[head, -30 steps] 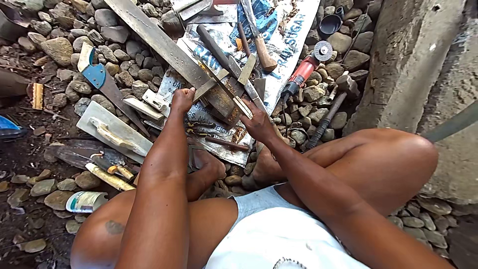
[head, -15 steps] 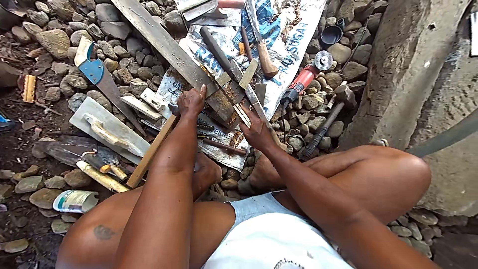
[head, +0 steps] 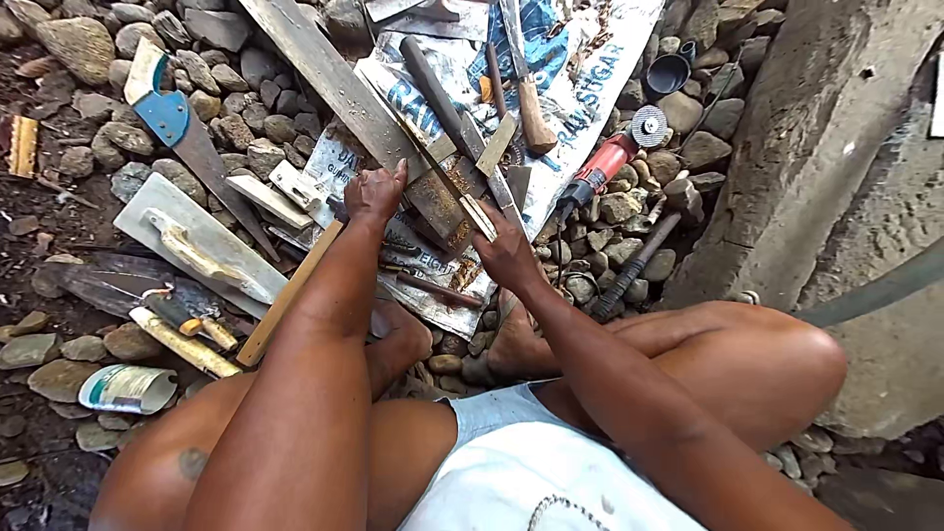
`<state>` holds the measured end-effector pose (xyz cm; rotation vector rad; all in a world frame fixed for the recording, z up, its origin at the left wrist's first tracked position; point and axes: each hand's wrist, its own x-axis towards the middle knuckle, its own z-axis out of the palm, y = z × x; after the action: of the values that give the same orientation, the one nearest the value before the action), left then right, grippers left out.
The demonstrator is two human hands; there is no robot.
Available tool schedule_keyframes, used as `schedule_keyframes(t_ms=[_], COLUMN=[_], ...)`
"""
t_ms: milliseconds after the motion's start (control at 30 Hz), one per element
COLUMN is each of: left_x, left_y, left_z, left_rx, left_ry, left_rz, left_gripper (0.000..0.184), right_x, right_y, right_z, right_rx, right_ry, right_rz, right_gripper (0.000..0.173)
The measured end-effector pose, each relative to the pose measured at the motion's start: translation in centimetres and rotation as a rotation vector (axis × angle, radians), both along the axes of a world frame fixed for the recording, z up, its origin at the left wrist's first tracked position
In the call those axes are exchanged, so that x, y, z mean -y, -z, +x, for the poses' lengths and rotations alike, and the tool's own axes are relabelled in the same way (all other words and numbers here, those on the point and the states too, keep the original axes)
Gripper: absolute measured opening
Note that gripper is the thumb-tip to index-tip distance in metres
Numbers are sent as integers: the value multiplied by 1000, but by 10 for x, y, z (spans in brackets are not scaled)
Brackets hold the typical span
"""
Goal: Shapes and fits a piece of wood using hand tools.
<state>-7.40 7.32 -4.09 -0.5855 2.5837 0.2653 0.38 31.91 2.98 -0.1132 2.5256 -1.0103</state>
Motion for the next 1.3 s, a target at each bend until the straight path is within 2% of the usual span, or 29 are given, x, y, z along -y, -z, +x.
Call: schedule_keyframes(t_ms=[300, 500, 800, 1067, 1167, 1300], left_x=[3, 0, -11, -10, -9, -9], left_y=[-2, -8, -10, -11, -9, -8], left_z=[-5, -7, -8, -12, -10, -11], left_rx=[-10, -4, 39, 72, 67, 66], left_ry=[-75, -198, -151, -114, -133, -116], left_rz=[3, 61, 21, -1, 5, 1], left_gripper=[95, 97, 100, 102, 101, 101], right_x=[-15, -16, -30, 12, -1, -51], right_y=[25, 18, 11, 27, 25, 14], right_z=[18, 18, 15, -45, -23, 25], right_rx=[-113, -92, -52, 36, -4, -17], right_ry=[-8, 8, -11, -15, -29, -24], right_rz=[-16, -20, -12, -50, -48, 2], right_gripper=[59, 60, 58, 57, 59, 59])
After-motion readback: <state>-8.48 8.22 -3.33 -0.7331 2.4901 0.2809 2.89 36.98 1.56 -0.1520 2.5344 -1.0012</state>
